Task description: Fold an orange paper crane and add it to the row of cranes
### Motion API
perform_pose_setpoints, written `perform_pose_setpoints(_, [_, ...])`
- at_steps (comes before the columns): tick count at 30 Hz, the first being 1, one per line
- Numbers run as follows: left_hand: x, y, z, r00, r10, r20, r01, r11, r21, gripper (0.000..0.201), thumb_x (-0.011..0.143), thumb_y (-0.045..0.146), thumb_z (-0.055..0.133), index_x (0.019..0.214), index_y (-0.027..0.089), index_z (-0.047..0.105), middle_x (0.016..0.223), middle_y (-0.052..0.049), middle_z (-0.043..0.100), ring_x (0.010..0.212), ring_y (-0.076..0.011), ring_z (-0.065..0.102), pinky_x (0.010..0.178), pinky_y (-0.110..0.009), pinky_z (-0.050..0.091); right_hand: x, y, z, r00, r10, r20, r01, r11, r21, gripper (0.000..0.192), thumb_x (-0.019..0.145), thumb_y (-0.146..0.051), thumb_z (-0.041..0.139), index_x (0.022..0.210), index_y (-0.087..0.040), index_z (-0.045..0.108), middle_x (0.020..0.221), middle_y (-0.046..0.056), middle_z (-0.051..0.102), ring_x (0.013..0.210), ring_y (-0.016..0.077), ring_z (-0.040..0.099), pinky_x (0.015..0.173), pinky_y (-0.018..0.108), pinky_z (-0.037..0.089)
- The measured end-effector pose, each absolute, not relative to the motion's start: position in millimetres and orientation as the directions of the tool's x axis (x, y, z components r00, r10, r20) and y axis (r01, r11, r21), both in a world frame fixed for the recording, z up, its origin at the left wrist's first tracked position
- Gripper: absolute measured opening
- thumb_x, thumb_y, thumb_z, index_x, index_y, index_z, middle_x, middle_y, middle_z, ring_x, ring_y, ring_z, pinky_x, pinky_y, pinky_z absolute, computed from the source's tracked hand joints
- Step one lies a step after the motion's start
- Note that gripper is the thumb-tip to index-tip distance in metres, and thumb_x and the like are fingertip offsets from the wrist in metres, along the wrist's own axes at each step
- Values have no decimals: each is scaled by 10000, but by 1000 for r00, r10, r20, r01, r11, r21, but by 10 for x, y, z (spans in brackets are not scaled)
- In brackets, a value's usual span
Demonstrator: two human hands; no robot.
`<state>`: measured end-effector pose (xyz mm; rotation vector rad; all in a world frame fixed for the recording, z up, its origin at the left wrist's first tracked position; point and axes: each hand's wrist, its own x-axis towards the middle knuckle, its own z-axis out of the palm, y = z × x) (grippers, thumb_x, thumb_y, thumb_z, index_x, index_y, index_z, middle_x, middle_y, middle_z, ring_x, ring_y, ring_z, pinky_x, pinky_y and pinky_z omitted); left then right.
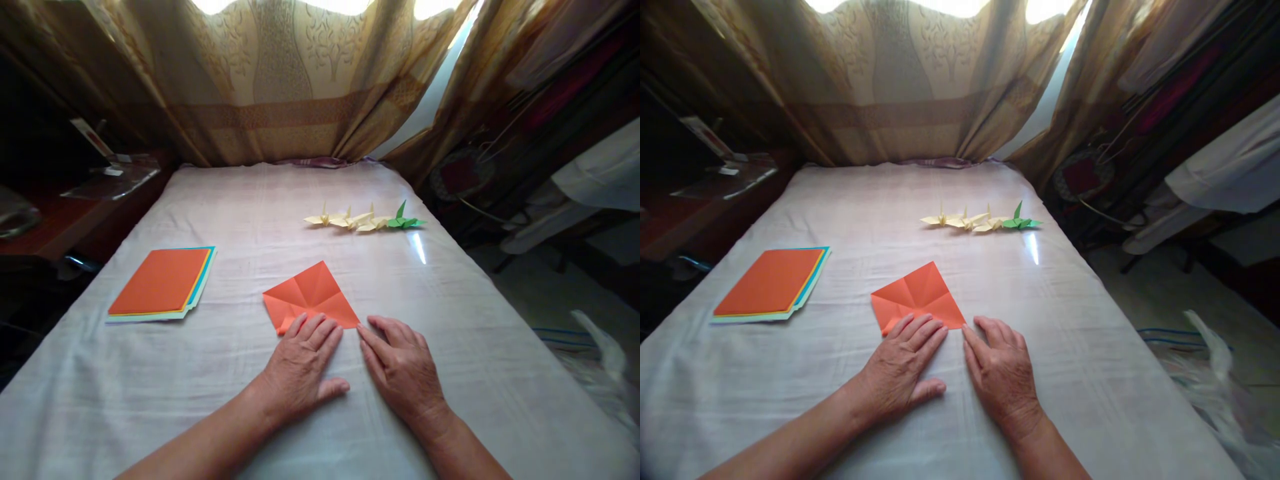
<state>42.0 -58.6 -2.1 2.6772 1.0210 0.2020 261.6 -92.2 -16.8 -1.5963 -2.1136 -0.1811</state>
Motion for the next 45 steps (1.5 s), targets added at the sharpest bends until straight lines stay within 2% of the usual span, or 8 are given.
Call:
perform_pose_setpoints(7, [307, -571, -8, 766, 643, -8, 612, -725, 317, 759, 913, 692, 387, 1471, 176, 384, 1504, -102, 436, 1394, -276, 372, 1177, -467, 199, 2604, -921, -175, -197, 868, 455, 938, 302, -169, 284, 952, -261, 473, 1076, -235, 727, 1092, 93, 683, 1013, 241, 588, 867, 383, 402])
perform_pose_setpoints(16, [42, -574, 69, 764, 643, -58, 633, -728, 262, 726, 934, 660, 381, 1493, 198, 349, 1521, -89, 413, 1409, -261, 358, 1188, -447, 176, 2615, -920, -212, -201, 863, 463, 943, 298, -146, 290, 959, -278, 462, 1069, -245, 728, 1099, 89, 682, 1017, 237, 588, 861, 378, 402])
perform_pose_setpoints(28, [-316, -515, 83, 779, 619, -97, 624, -754, 204, 740, 936, 673, 345, 1521, 224, 297, 1559, -105, 331, 1451, -286, 268, 1191, -501, 90, 2621, -924, -226, -216, 860, 463, 943, 307, -130, 281, 939, -245, 490, 1073, -227, 735, 1106, 105, 678, 1020, 250, 583, 859, 387, 408])
perform_pose_setpoints(40, [-650, -533, 36, 749, 661, -45, 662, -748, 39, 724, 909, 699, 374, 1493, 270, 363, 1544, -124, 361, 1426, -314, 316, 1169, -518, 116, 2616, -925, -223, -213, 865, 455, 950, 291, -109, 271, 927, -240, 504, 1069, -244, 735, 1107, 93, 683, 1022, 245, 580, 859, 382, 402])
perform_pose_setpoints(45, [-635, -552, 57, 704, 709, 30, 710, -704, -12, 754, 899, 716, 366, 1434, 195, 465, 1495, -141, 440, 1393, -318, 367, 1167, -515, 143, 2610, -922, -233, -212, 858, 469, 951, 291, -102, 264, 927, -238, 509, 1065, -248, 733, 1093, 87, 689, 1012, 237, 579, 849, 371, 402])
